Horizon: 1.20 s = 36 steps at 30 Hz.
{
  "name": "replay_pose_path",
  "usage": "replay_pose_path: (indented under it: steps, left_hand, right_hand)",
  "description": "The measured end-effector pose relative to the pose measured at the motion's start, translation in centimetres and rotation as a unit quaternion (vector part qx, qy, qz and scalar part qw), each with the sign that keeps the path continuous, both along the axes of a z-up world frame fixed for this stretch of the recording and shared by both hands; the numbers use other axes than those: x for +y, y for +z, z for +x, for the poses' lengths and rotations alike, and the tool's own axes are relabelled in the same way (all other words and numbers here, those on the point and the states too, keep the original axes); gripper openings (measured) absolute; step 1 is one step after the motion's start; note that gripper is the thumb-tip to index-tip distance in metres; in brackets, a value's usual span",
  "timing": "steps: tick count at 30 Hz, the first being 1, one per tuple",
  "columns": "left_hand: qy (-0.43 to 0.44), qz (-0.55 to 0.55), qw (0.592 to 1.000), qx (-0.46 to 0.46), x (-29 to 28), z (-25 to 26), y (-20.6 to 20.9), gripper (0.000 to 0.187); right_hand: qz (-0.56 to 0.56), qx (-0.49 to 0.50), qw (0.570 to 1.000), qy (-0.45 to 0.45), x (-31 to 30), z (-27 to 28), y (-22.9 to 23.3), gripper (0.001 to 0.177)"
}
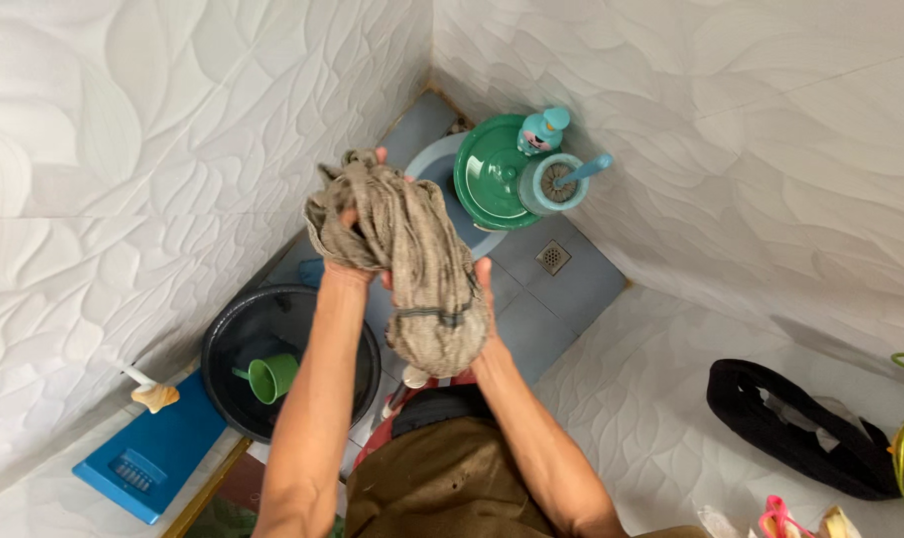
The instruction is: The person mops the tiled floor, wrings a mop by hand, and uses a brush and sponge to scrub the toilet and floor areas.
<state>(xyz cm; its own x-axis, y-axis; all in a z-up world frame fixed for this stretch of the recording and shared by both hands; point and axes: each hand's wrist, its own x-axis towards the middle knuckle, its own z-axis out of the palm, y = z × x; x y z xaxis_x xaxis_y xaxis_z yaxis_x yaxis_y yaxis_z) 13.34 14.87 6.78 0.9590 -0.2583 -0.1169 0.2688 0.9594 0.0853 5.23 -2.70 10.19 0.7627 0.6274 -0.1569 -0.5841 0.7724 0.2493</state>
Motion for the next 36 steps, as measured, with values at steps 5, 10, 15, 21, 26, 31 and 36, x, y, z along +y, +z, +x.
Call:
replay_pose_path:
  steps: [5,10,15,21,26,31,36]
  left_hand:
    - [-0.121,0.322,0.927,0.149,1.7,3.7,-0.3,0.019]
    - [-0.125,0.561,0.809,0.124,-0.7,6.8,0.7,0.032]
    - [-0.154,0.832,0.533,-0.001,-1.7,8.7,-1.1,0.026]
    - [-0.154,0.864,0.479,-0.006,-3.0,8.1,-2.6,0.032]
    - [-0.156,0.882,0.442,-0.034,-4.5,8.9,-3.3,0.049]
    - [-0.229,0.909,0.347,-0.02,-4.9,9.5,-1.6,0.073]
    - [-0.392,0.803,0.428,-0.134,-4.1,11.6,0.9,0.098]
  right_hand:
    - [-0.213,-0.106,0.956,0.174,-3.6,1.1,-3.5,0.099]
    - [-0.453,-0.054,0.845,0.278,-1.5,4.1,-3.1,0.091]
    - [-0.476,-0.132,0.852,0.175,2.8,4.8,-5.0,0.055]
    - [-0.587,-0.097,0.794,0.121,4.9,5.2,-7.6,0.054]
    - [-0.631,-0.099,0.768,0.052,4.5,5.7,-6.7,0.067]
    - [-0.468,-0.013,0.882,0.057,2.7,5.3,-6.1,0.078]
    - [-0.299,-0.005,0.95,0.088,1.7,3.7,-8.1,0.064]
